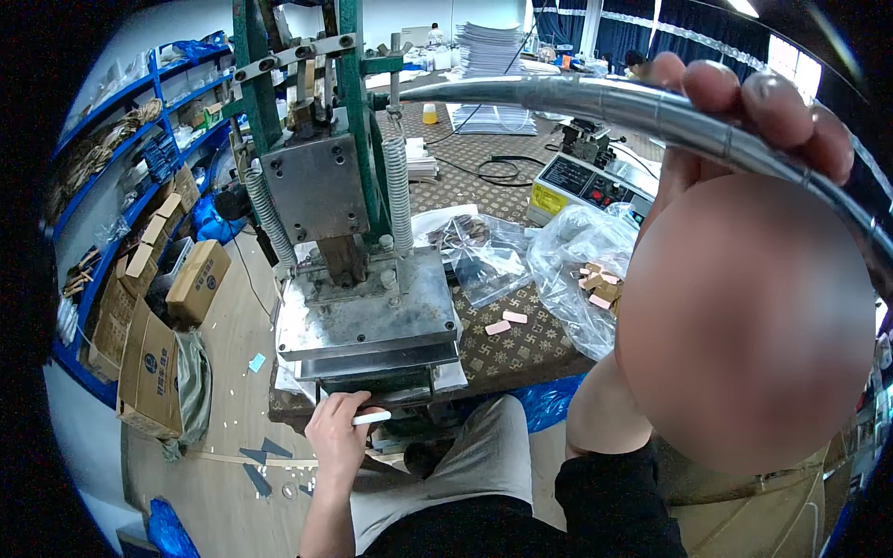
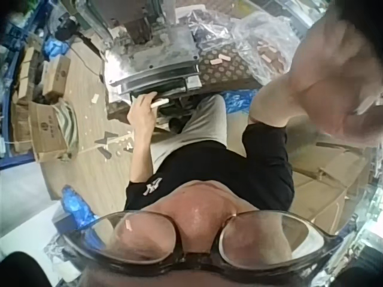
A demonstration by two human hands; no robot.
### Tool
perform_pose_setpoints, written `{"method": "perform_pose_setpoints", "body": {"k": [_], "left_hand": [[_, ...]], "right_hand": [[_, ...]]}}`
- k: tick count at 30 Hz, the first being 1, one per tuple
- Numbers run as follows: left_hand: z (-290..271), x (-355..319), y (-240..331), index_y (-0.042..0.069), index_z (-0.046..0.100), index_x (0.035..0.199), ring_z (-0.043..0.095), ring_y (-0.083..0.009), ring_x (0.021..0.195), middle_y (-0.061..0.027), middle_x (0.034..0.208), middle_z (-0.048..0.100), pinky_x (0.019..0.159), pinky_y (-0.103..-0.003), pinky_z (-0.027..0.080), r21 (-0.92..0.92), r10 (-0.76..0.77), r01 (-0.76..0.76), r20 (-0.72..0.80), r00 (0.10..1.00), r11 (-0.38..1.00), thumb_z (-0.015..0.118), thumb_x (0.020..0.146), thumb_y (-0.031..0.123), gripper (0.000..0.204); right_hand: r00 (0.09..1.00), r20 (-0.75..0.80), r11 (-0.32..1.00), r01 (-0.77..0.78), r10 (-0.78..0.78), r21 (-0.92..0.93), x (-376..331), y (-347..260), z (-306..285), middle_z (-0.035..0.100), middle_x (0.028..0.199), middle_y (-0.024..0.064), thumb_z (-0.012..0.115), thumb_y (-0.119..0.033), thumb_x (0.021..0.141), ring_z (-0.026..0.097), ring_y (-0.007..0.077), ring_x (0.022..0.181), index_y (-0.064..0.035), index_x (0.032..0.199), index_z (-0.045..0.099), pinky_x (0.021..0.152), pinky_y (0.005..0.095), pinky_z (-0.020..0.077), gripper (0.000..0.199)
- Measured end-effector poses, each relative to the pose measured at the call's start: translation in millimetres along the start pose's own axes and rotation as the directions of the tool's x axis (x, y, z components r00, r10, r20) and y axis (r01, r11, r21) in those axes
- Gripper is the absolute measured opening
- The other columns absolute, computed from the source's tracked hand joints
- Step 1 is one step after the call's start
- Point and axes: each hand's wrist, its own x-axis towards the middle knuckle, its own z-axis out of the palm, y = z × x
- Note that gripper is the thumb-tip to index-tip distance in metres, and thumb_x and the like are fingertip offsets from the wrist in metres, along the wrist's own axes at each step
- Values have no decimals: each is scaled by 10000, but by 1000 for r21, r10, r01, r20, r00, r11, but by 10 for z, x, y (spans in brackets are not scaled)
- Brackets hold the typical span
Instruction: Using a manual press machine to punch or stamp small pink tags.
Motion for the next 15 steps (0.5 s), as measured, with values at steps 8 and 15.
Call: {"method": "perform_pose_setpoints", "body": {"k": [8,15], "left_hand": [[-26,-13,19,101,776,1002,701,-289,840,-66,924,724,720,-394,549,10,3,-3,23,1000,1000,892,765,166,272],[25,17,-22,114,773,989,696,-272,817,-39,911,715,685,-388,547,1,31,-31,12,999,1000,880,785,176,239]], "right_hand": [[999,-11,999,42,-42,5,-759,135,39,589,1140,-12,855,-476,850,533,301,1300,-218,1118,527,1286,557,238,496],[989,-85,992,-125,122,-29,-1486,21,37,547,1083,-43,819,-376,865,468,285,1327,-215,993,508,1273,509,207,373]]}}
